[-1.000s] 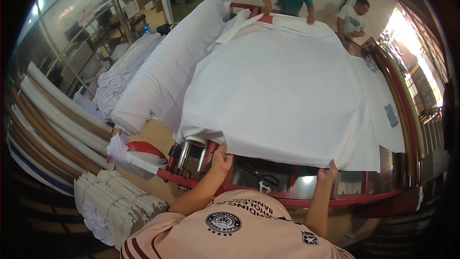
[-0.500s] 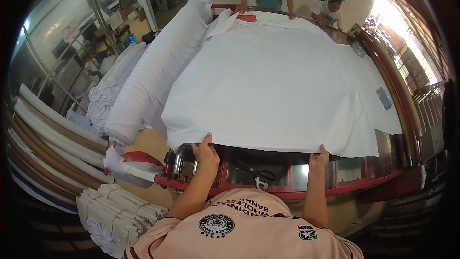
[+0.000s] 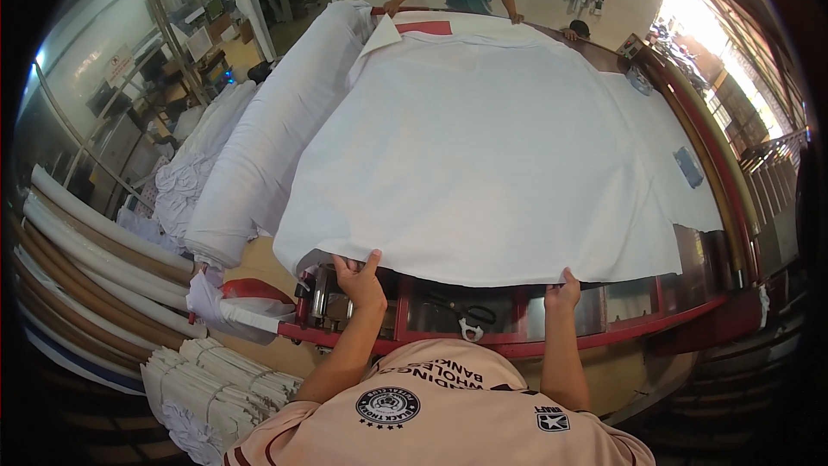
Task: Aligning large sheets of fabric on a table and cutting them with scissors.
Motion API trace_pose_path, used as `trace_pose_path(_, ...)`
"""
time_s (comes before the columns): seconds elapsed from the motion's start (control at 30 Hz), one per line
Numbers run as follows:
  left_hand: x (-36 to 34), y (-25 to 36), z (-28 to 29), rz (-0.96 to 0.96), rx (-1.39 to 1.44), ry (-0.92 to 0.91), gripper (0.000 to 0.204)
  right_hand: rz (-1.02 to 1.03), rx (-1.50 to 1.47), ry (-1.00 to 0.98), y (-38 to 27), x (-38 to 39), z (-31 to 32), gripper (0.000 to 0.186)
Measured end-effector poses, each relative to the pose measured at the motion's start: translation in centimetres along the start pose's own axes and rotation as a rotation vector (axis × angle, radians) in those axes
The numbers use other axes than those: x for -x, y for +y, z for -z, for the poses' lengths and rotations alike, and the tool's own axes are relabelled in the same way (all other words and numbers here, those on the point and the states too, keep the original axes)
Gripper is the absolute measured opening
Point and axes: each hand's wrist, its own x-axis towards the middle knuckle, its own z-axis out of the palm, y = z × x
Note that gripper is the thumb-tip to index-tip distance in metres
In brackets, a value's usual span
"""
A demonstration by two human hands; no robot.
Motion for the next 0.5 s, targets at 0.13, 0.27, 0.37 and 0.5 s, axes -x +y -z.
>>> trace_pose_path(0.13,0.4,-0.3,0.9,-0.057,-0.032,-0.092,0.09,0.008,0.067,0.009,0.9,0.2,0.7,0.021)
trace_pose_path(0.27,0.0,-2.0,3.5,-0.016,-0.057,-0.057,0.092,-0.013,0.071,0.045,2.3,-0.2,2.1,0.021)
trace_pose_path(0.37,-0.9,-4.6,6.7,0.086,-0.082,0.077,0.091,-0.067,0.102,0.086,3.7,-0.4,3.2,0.023)
trace_pose_path(0.5,-4.3,-9.0,11.9,0.403,-0.029,0.268,0.08,-0.16,0.215,0.18,5.9,-0.9,4.1,0.025)
